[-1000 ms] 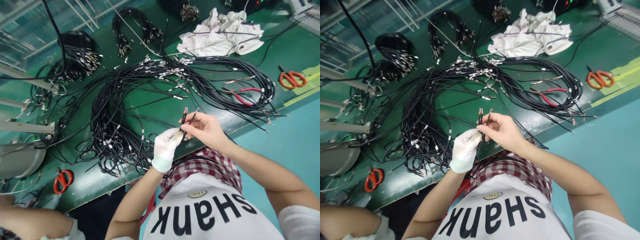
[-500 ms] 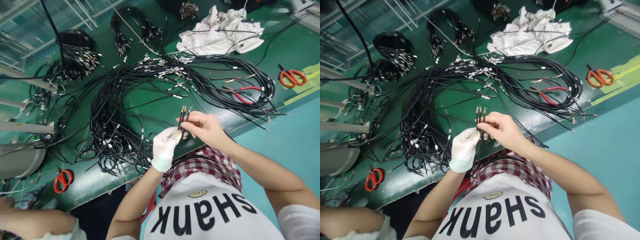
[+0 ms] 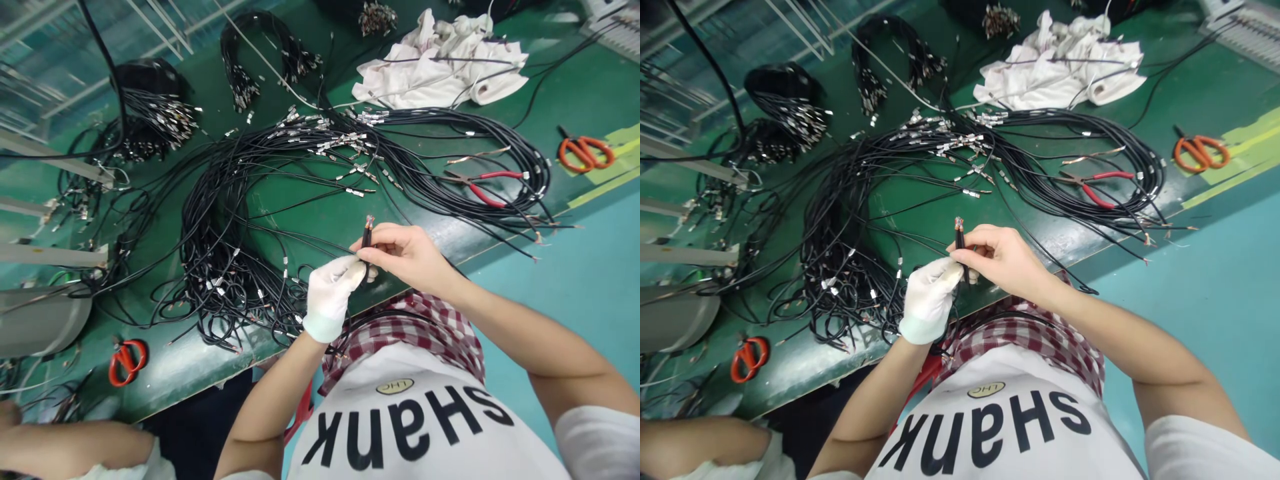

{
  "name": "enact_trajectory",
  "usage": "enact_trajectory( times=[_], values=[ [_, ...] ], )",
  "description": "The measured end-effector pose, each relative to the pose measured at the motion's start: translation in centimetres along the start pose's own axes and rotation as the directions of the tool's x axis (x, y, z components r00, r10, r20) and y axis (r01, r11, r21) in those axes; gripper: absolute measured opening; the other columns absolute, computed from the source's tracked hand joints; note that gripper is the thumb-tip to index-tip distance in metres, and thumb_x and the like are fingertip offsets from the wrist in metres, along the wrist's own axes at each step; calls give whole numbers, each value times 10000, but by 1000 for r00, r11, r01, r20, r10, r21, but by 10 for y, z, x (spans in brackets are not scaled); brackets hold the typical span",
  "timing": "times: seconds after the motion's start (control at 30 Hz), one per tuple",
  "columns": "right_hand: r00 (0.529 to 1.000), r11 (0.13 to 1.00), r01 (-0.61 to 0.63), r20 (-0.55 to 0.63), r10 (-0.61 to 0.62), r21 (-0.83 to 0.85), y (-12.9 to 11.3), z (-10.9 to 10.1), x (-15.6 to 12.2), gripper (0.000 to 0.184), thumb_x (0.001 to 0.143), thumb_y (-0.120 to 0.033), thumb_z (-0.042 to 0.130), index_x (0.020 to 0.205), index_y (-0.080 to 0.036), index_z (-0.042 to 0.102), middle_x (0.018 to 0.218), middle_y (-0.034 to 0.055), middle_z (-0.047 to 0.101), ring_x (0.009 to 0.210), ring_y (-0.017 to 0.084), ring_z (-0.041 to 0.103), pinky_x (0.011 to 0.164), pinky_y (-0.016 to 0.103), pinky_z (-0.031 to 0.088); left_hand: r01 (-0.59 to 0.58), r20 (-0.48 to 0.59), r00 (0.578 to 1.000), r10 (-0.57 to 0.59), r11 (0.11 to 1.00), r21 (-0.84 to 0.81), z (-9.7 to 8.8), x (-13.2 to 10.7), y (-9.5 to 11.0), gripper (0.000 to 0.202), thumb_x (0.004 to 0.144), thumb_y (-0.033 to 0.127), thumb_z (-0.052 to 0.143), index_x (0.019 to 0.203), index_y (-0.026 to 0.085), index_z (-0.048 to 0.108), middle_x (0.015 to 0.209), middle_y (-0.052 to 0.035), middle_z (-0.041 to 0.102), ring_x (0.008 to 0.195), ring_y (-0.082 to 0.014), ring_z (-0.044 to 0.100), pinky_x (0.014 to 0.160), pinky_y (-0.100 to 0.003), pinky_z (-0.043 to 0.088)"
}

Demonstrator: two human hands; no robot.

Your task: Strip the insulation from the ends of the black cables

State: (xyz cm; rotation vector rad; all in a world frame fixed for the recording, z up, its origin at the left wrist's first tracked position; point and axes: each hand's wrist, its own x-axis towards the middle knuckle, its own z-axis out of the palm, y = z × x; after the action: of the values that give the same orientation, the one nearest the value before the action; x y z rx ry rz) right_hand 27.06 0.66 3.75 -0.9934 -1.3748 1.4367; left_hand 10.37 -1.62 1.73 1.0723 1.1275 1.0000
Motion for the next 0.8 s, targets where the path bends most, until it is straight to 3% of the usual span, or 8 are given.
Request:
enact_trajectory(
  times=[0.17, 0.37, 0.53, 0.7, 0.8],
  values=[
    [999, 1000, -4, -37, 4, -8, 1, 2, -1, 191, 870, -357, 703, 871, -170, 740, 899, 39, 646, 609, 124, 644, 568, 277, 523, 6, 41, 999, -6, 1000, -20, -1, 1, 0, 189, 850, 335, 713, 775, 170, 767, 745, -39, 692, 710, -168, 603, 687, -283, 464],
    [987, 975, 70, -129, -99, -209, 3, 5, -2, 172, 885, -320, 681, 812, -169, 720, 798, 22, 630, 549, 106, 607, 526, 270, 476, -1, 120, 993, 2, 1000, -9, -4, 5, -2, 252, 897, 364, 665, 777, 151, 729, 764, -63, 683, 729, -184, 619, 690, -297, 461],
    [972, 973, 104, -187, -144, -208, -2, 4, 1, 175, 875, -303, 692, 766, -166, 702, 811, 25, 639, 557, 94, 585, 508, 255, 465, -50, 176, 984, 15, 980, 192, -2, 5, 9, 381, 963, 438, 547, 723, 167, 667, 712, -39, 648, 715, -162, 591, 722, -285, 456],
    [896, 977, 191, -389, -214, -98, -23, -11, 5, 66, 849, -242, 723, 840, -188, 758, 681, -13, 632, 500, 68, 513, 476, 226, 414, -178, 241, 968, 75, 880, 440, -8, 7, 31, 381, 968, 506, 493, 943, 195, 712, 686, -3, 623, 633, -140, 547, 635, -257, 436],
    [787, 944, 323, -535, -308, -69, -36, -20, 7, 46, 832, -205, 741, 845, -201, 785, 696, 6, 666, 508, 71, 532, 472, 233, 394, -366, 332, 923, 193, 703, 610, -21, 16, 43, 413, 975, 533, 459, 1030, 208, 708, 863, -37, 707, 762, -171, 622, 722, -275, 455]
  ],
)
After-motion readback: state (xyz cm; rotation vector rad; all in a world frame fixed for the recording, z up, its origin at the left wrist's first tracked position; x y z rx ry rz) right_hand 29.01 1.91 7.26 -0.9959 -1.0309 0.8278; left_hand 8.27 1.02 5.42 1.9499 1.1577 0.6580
